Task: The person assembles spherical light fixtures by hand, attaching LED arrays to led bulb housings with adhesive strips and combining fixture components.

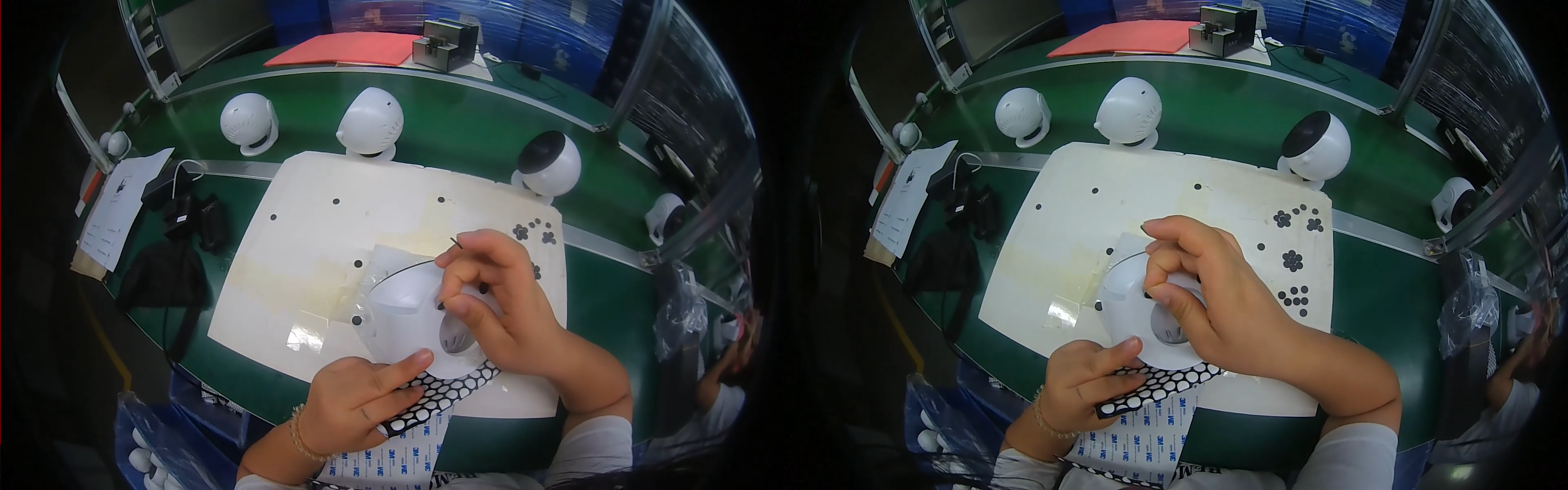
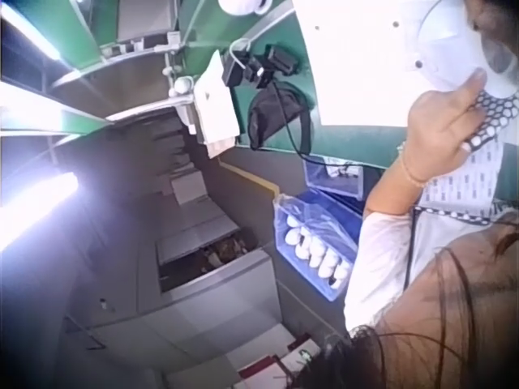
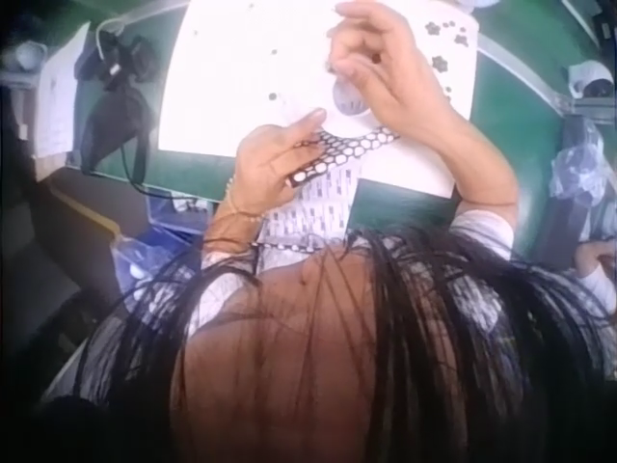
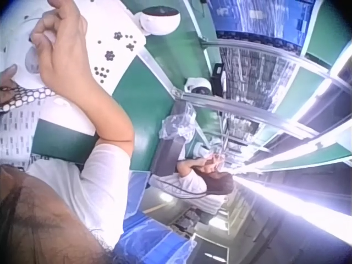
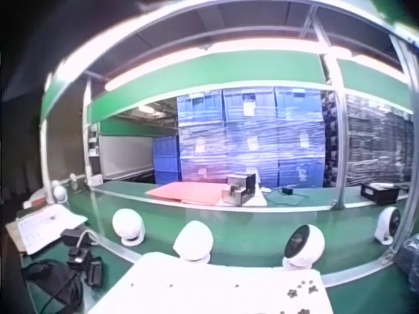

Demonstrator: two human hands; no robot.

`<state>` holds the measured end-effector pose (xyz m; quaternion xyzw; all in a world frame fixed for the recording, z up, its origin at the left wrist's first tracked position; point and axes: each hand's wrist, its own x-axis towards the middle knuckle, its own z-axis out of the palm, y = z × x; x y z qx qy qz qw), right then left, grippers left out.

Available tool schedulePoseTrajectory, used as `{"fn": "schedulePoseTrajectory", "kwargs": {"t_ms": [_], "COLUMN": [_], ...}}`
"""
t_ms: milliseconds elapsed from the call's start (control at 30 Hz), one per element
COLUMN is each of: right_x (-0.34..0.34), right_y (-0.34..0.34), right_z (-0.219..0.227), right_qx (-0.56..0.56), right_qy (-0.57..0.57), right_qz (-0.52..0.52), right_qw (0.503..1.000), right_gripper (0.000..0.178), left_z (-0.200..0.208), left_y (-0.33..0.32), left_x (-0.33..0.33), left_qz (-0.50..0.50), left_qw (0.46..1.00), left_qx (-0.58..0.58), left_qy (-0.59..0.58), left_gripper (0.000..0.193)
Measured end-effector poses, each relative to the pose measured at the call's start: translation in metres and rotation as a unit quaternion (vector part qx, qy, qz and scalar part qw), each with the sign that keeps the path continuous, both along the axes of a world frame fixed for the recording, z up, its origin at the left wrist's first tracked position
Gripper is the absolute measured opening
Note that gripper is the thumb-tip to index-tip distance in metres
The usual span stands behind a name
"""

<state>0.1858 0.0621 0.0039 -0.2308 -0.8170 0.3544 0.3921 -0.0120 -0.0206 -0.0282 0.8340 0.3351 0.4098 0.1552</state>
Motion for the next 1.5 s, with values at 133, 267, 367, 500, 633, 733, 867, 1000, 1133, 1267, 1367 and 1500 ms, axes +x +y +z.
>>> {"fn": "schedulePoseTrajectory", "kwargs": {"t_ms": [133,267,367,500,633,733,867,1000,1133,1267,1367,1500], "right_x": [-0.002,-0.001,0.001,0.008,0.017,0.021,0.017,0.017,0.016,0.013,0.013,0.015], "right_y": [-0.001,0.001,-0.004,-0.007,-0.028,-0.038,-0.040,-0.040,-0.040,-0.039,-0.040,-0.040], "right_z": [-0.003,-0.004,-0.009,-0.001,0.007,-0.005,-0.012,-0.016,-0.014,-0.019,-0.018,-0.017], "right_qx": [-0.026,0.006,-0.008,0.242,0.270,0.201,0.105,0.069,0.072,0.067,0.070,0.081], "right_qy": [0.057,0.037,0.034,-0.059,-0.183,-0.110,-0.091,-0.075,-0.096,-0.085,-0.083,-0.096], "right_qz": [0.010,0.005,-0.024,-0.089,-0.115,-0.115,-0.106,-0.090,-0.084,-0.086,-0.087,-0.089], "right_qw": [0.998,0.999,0.999,0.964,0.938,0.967,0.985,0.991,0.989,0.990,0.990,0.988], "right_gripper": [0.048,0.049,0.045,0.041,0.030,0.019,0.006,0.005,0.005,0.005,0.005,0.006], "left_z": [0.001,0.001,0.001,0.003,0.000,0.000,-0.002,-0.003,-0.004,-0.004,-0.005,-0.005], "left_y": [0.001,0.000,0.001,0.000,0.000,0.002,0.001,0.003,0.003,0.002,0.002,0.003], "left_x": [0.000,0.001,0.001,0.002,0.001,0.002,0.002,0.003,0.004,0.002,0.003,0.004], "left_qz": [0.005,0.003,0.002,0.010,0.019,0.020,0.032,0.033,0.037,0.041,0.043,0.040], "left_qw": [1.000,1.000,1.000,1.000,0.999,0.999,0.997,0.997,0.997,0.997,0.997,0.997], "left_qx": [0.013,0.012,0.018,0.019,0.032,0.043,0.058,0.061,0.061,0.057,0.060,0.064], "left_qy": [0.008,0.010,0.009,0.015,0.009,0.011,0.026,0.026,0.031,0.032,0.029,0.023], "left_gripper": [0.021,0.018,0.018,0.017,0.016,0.015,0.013,0.011,0.008,0.008,0.007,0.008]}}
